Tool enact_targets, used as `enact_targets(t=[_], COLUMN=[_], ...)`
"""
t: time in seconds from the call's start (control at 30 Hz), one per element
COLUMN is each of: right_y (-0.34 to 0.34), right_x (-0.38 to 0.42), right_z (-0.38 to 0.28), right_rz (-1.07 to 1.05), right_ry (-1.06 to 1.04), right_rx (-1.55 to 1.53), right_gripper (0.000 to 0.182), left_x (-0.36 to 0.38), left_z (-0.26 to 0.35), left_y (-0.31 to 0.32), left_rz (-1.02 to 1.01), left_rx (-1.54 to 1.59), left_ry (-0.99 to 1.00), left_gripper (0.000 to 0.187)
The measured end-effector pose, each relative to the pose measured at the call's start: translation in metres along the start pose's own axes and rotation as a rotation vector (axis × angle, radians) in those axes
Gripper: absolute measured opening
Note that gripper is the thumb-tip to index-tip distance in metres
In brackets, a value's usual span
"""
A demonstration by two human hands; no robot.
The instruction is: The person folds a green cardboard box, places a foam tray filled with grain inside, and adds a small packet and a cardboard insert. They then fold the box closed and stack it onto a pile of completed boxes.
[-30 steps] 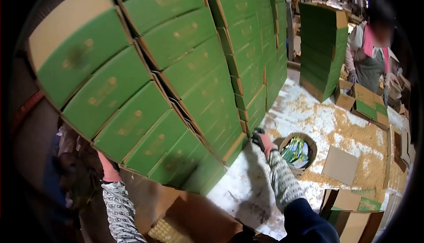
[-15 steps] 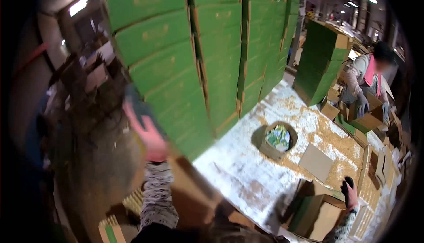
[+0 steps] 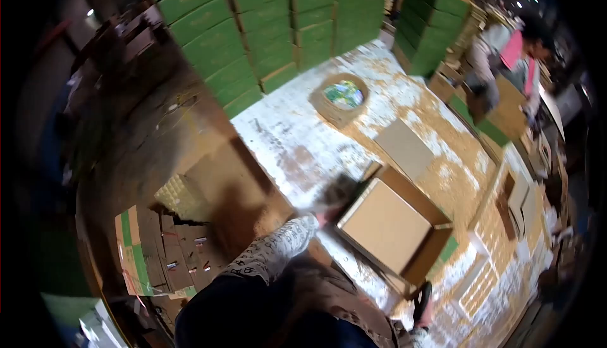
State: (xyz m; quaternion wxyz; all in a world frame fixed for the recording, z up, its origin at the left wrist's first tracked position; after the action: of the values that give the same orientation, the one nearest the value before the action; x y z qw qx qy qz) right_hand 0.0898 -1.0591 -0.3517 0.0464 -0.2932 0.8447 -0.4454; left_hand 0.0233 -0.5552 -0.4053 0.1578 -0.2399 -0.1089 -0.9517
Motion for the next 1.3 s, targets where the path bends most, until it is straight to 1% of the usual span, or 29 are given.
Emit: enact_targets(t=[0.03,0.07,0.13,0.17,0.2,0.23,0.3,0.4,0.43,0.47,0.5,0.53,0.57,0.63,0.67,0.73,0.77,0.8,0.87,0.9,0.97,1.03,1.07,1.1,1.17,1.2,1.23,1.27,1.3], right_y=[-0.009,-0.01,0.001,-0.003,0.002,-0.008,-0.011,-0.037,-0.059,-0.076,-0.09,-0.102,-0.107,-0.087,-0.068,-0.061,-0.056,-0.059,-0.075,-0.08,-0.097,-0.107,-0.084,-0.079,-0.068,-0.045,-0.04,-0.029,-0.025], right_x=[0.001,0.0,0.002,0.002,0.004,0.007,0.022,0.033,0.033,0.032,0.028,0.017,0.007,-0.012,-0.029,-0.036,-0.037,-0.048,-0.05,-0.053,-0.056,-0.055,-0.063,-0.071,-0.08,-0.085,-0.095,-0.097,-0.098], right_z=[-0.034,-0.032,-0.009,-0.013,0.007,-0.011,0.035,0.027,0.003,-0.002,-0.041,-0.076,-0.098,-0.104,-0.103,-0.104,-0.085,-0.079,-0.073,-0.07,-0.077,-0.097,-0.055,-0.067,-0.094,-0.084,-0.066,-0.053,-0.055], right_rz=[0.061,0.109,0.22,0.27,0.374,0.369,0.41,0.274,0.331,0.331,0.368,0.319,0.262,0.135,0.103,0.045,0.041,0.136,0.166,0.185,0.274,0.391,0.117,0.011,-0.045,-0.06,0.127,0.37,0.234], right_ry=[-0.012,0.129,0.586,0.704,0.615,0.635,0.61,0.592,0.603,0.595,0.593,0.519,0.438,0.418,0.336,0.579,0.62,0.395,0.381,0.376,0.176,-0.088,0.058,0.214,0.604,0.691,0.628,0.612,0.713], right_rx=[0.079,-0.029,-0.5,-0.575,-0.326,-0.449,-0.367,-0.694,-0.88,-0.713,-1.092,-1.188,-1.281,-1.167,-1.065,-0.953,-0.891,-1.094,-0.973,-0.787,-0.229,0.184,-0.06,-0.351,-0.954,-0.735,-0.104,-0.177,-0.557], right_gripper=[0.051,0.056,0.073,0.084,0.093,0.094,0.081,0.059,0.053,0.05,0.049,0.048,0.048,0.047,0.045,0.047,0.047,0.047,0.046,0.045,0.045,0.044,0.049,0.058,0.08,0.092,0.1,0.093,0.088], left_x=[0.004,0.008,0.02,0.024,0.027,0.027,0.018,0.018,0.025,0.037,0.055,0.078,0.086,0.061,0.056,0.064,0.068,0.071,0.066,0.065,0.051,0.042,0.044,0.045,0.043,0.046,0.044,0.036,0.034], left_z=[-0.003,-0.008,-0.013,-0.017,-0.02,-0.025,-0.024,0.005,0.025,0.052,0.088,0.134,0.146,0.092,0.093,0.124,0.141,0.159,0.159,0.15,0.16,0.176,0.185,0.196,0.2,0.206,0.19,0.175,0.179], left_y=[0.001,0.004,0.003,0.004,0.009,0.015,0.025,0.032,0.036,0.043,0.058,0.092,0.1,0.054,0.063,0.087,0.095,0.112,0.125,0.125,0.138,0.147,0.145,0.145,0.157,0.18,0.201,0.209,0.208], left_rz=[0.012,0.011,0.002,0.005,0.01,0.022,0.038,-0.025,-0.083,-0.175,-0.287,-0.297,-0.461,-0.17,-0.166,-0.156,-0.142,-0.2,-0.215,-0.189,-0.205,-0.299,-0.308,-0.339,-0.428,-0.527,-0.598,-0.577,-0.616], left_rx=[0.025,0.052,0.122,0.152,0.167,0.17,0.16,0.117,0.103,0.115,0.192,0.435,0.167,-0.249,-0.582,-0.581,-0.555,-0.482,-0.459,-0.595,-0.688,-0.721,-0.717,-0.713,-0.983,-1.097,-1.33,-1.431,-1.303], left_ry=[-0.006,-0.013,-0.028,-0.036,-0.04,-0.04,-0.003,0.112,0.187,0.293,0.358,0.258,0.325,0.318,0.582,0.498,0.433,0.462,0.528,0.76,0.487,0.523,0.53,0.546,0.725,0.764,0.785,0.841,0.856], left_gripper=[0.052,0.051,0.051,0.051,0.05,0.05,0.05,0.05,0.051,0.051,0.051,0.05,0.044,0.043,0.046,0.047,0.048,0.05,0.057,0.061,0.06,0.061,0.061,0.061,0.058,0.053,0.052,0.062,0.066])
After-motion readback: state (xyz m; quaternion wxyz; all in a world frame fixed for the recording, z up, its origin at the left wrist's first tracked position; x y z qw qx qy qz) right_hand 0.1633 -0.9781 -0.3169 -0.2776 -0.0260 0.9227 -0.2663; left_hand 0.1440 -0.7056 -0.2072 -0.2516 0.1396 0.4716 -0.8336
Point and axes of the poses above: each hand's wrist, its own x-axis away from the middle knuckle, its own y-axis out of the palm, z = x × y, the point moved 9 cm from there along -x, towards the middle knuckle, and after that the axes turned 5 degrees about y, right-handed, at the moved point
